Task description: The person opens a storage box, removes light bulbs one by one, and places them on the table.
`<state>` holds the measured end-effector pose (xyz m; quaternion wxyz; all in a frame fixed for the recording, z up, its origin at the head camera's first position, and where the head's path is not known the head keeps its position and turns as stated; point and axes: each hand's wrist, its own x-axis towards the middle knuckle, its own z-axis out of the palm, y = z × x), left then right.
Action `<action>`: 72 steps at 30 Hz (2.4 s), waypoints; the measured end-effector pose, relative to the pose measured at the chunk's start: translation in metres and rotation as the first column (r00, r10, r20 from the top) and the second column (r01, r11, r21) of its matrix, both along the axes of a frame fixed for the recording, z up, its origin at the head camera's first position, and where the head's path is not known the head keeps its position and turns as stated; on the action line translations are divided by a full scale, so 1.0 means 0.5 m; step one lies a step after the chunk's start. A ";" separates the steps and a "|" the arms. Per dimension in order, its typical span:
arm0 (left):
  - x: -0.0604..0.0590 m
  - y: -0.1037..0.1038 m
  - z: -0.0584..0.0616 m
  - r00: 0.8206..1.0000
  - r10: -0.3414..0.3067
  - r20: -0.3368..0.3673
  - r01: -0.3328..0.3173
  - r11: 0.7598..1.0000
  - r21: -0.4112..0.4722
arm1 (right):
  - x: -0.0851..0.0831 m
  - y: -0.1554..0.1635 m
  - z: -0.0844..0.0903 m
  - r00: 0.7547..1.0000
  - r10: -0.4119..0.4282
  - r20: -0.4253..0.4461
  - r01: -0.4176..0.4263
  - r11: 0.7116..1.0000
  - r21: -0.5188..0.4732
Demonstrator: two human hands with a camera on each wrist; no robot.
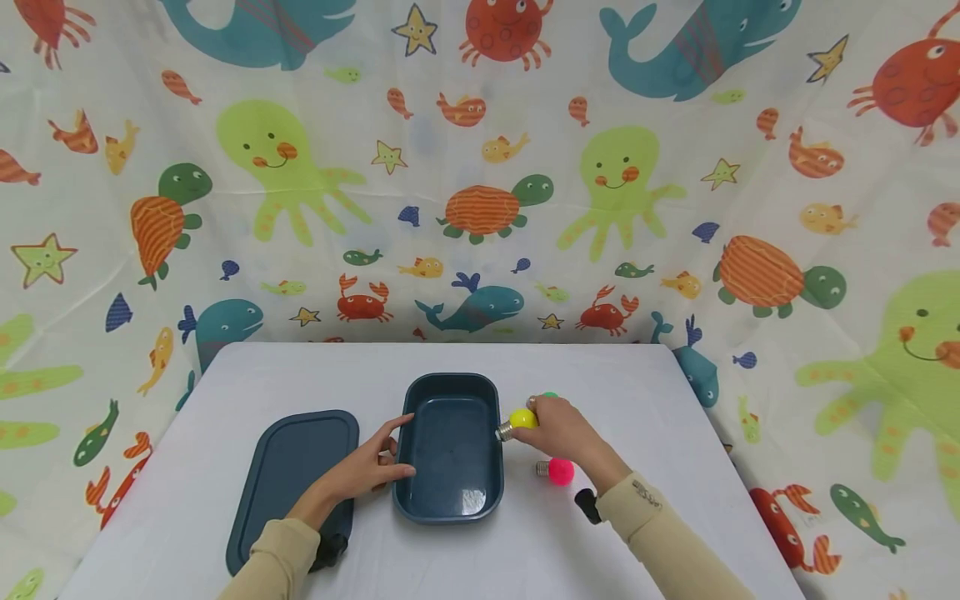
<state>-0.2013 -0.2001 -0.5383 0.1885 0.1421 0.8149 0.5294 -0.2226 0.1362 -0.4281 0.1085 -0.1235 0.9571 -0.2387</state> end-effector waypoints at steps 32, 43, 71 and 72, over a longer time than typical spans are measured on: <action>0.004 0.003 0.000 1.000 0.010 -0.005 -0.010 1.000 0.002 | 0.103 0.069 -0.073 0.925 -0.084 0.371 0.004 0.977 0.212; 0.002 0.002 -0.001 1.000 -0.003 -0.014 0.003 1.000 0.000 | 0.098 0.083 -0.090 0.910 -0.083 0.406 -0.019 0.970 0.241; 0.007 -0.002 0.000 0.999 0.036 -0.041 -0.037 0.999 -0.019 | 0.080 0.093 -0.072 0.915 -0.103 0.389 0.001 0.967 0.254; 0.006 -0.004 0.001 0.997 0.056 -0.047 -0.057 0.998 -0.023 | 0.076 0.097 -0.067 0.916 -0.105 0.388 0.007 0.970 0.245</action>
